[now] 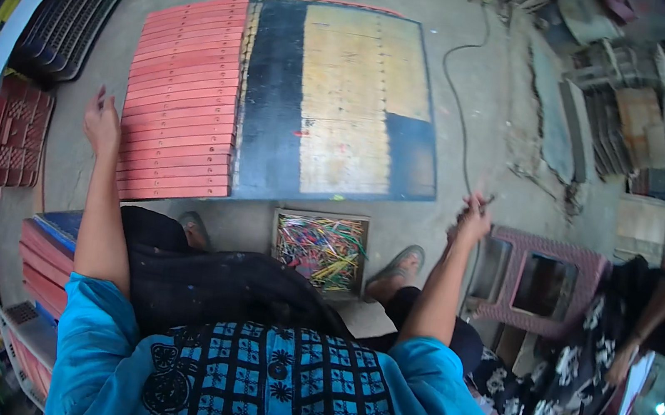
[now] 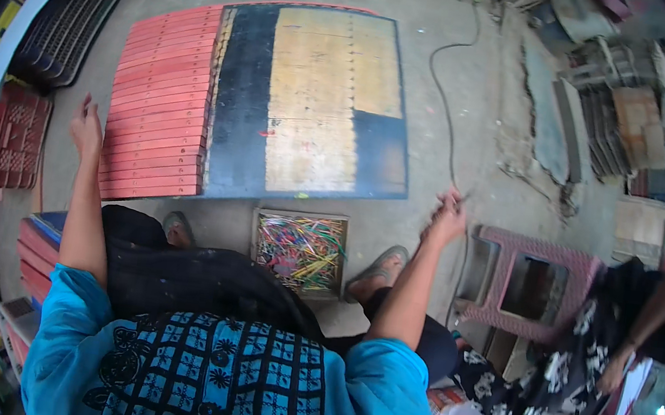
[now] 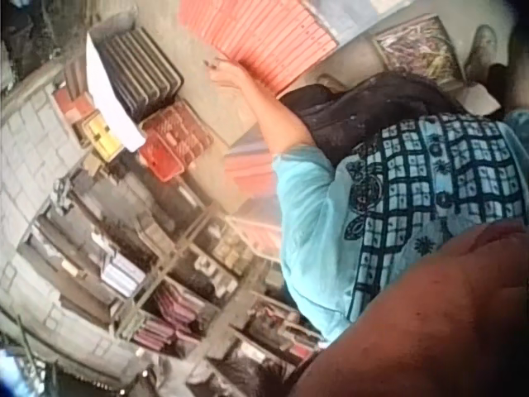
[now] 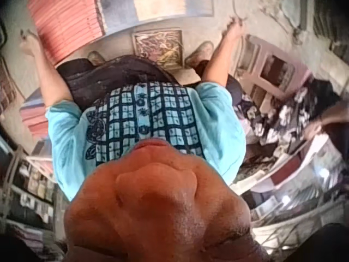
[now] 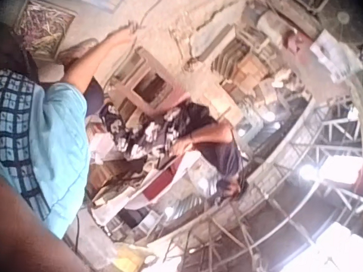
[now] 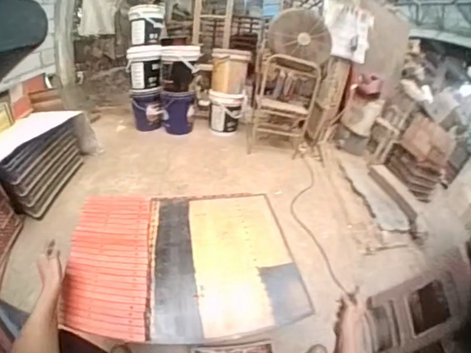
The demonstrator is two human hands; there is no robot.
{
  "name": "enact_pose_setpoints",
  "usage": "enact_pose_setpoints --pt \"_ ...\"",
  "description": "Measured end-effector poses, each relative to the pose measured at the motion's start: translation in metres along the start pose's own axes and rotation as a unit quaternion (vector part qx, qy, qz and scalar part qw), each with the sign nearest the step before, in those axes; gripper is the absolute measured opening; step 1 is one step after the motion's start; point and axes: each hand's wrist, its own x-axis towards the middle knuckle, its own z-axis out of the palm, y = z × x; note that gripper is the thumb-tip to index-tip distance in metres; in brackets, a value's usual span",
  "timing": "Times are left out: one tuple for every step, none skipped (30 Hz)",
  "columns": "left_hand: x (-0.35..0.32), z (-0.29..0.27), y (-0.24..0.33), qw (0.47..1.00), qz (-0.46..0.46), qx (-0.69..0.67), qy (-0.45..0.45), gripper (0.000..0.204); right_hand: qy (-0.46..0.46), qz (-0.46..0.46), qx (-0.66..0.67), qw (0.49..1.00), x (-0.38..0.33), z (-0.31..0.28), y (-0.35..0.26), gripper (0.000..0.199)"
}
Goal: The person assembles painted wood slats by hand and with a tool, picking them from a crate, aligning them on a template board, and securing them together.
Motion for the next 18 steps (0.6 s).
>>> enact_pose_setpoints --pt "-0.01 -0.005 0.03 0.997 0.034 -0.06 -0.018 0.031 -0.069 0.078 0.09 0.99 -0.026 0.025 -0.052 0.027" --pt "-0.026 -0.009 0.085 0.989 0.076 -0.123 -0.036 0.028 -0.169 0.135 0.139 0.966 -0.041 0.03 -0.081 0.03" --pt "-0.044 -0.021 0.128 0.981 0.112 -0.118 -0.101 0.028 -0.212 0.161 0.182 0.947 -0.068 0.042 -0.11 0.022" --pt "-0.063 -0.018 0.142 0.961 0.213 -0.16 -0.077 0.034 -0.278 0.188 0.178 0.925 -0.093 0.055 -0.135 0.022" --pt "-0.09 -0.03 0.181 0.927 0.187 -0.266 -0.186 0.038 -0.333 0.215 0.169 0.902 -0.114 0.058 -0.151 0.023" --pt "-0.109 -0.042 0.21 0.886 0.312 -0.296 -0.175 0.041 -0.339 0.212 0.17 0.901 -0.133 0.063 -0.165 0.023" --pt "-0.122 -0.043 0.215 0.857 0.401 -0.259 -0.197 0.042 -0.412 0.235 0.138 0.87 -0.155 0.072 -0.176 0.021" --pt "-0.136 -0.052 0.225 0.836 0.408 -0.282 -0.237 0.044 -0.477 0.256 0.101 0.835 -0.174 0.078 -0.184 0.02" --pt "-0.146 -0.057 0.229 0.819 0.419 -0.291 -0.262 0.041 -0.487 0.253 0.097 0.83 -0.192 0.084 -0.191 0.02" --pt "-0.153 -0.061 0.228 0.8 0.432 -0.303 -0.287 0.039 -0.51 0.267 0.078 0.814 -0.208 0.089 -0.197 0.018" --pt "-0.157 -0.065 0.225 0.803 0.432 -0.304 -0.275 0.039 -0.532 0.276 0.06 0.798 -0.221 0.093 -0.204 0.017" --pt "-0.161 -0.068 0.222 0.793 0.449 -0.273 -0.308 0.035 -0.538 0.267 0.057 0.798 -0.23 0.094 -0.21 0.017" --pt "-0.164 -0.07 0.218 0.779 0.467 -0.242 -0.342 0.031 -0.54 0.279 0.061 0.792 -0.238 0.093 -0.21 0.016" --pt "-0.165 -0.072 0.217 0.78 0.469 -0.243 -0.334 0.031 -0.543 0.291 0.065 0.785 -0.242 0.093 -0.212 0.015" --pt "-0.165 -0.075 0.216 0.776 0.463 -0.266 -0.335 0.025 -0.546 0.3 0.065 0.779 -0.243 0.094 -0.215 0.016" --pt "-0.168 -0.076 0.212 0.77 0.456 -0.288 -0.341 0.019 -0.548 0.299 0.066 0.779 -0.246 0.093 -0.214 0.016" --pt "-0.169 -0.074 0.208 0.771 0.457 -0.287 -0.339 0.019 -0.545 0.318 0.114 0.767 -0.248 0.094 -0.215 0.017" --pt "-0.168 -0.071 0.205 0.783 0.408 -0.323 -0.341 0.014 -0.542 0.337 0.161 0.753 -0.25 0.096 -0.217 0.017"
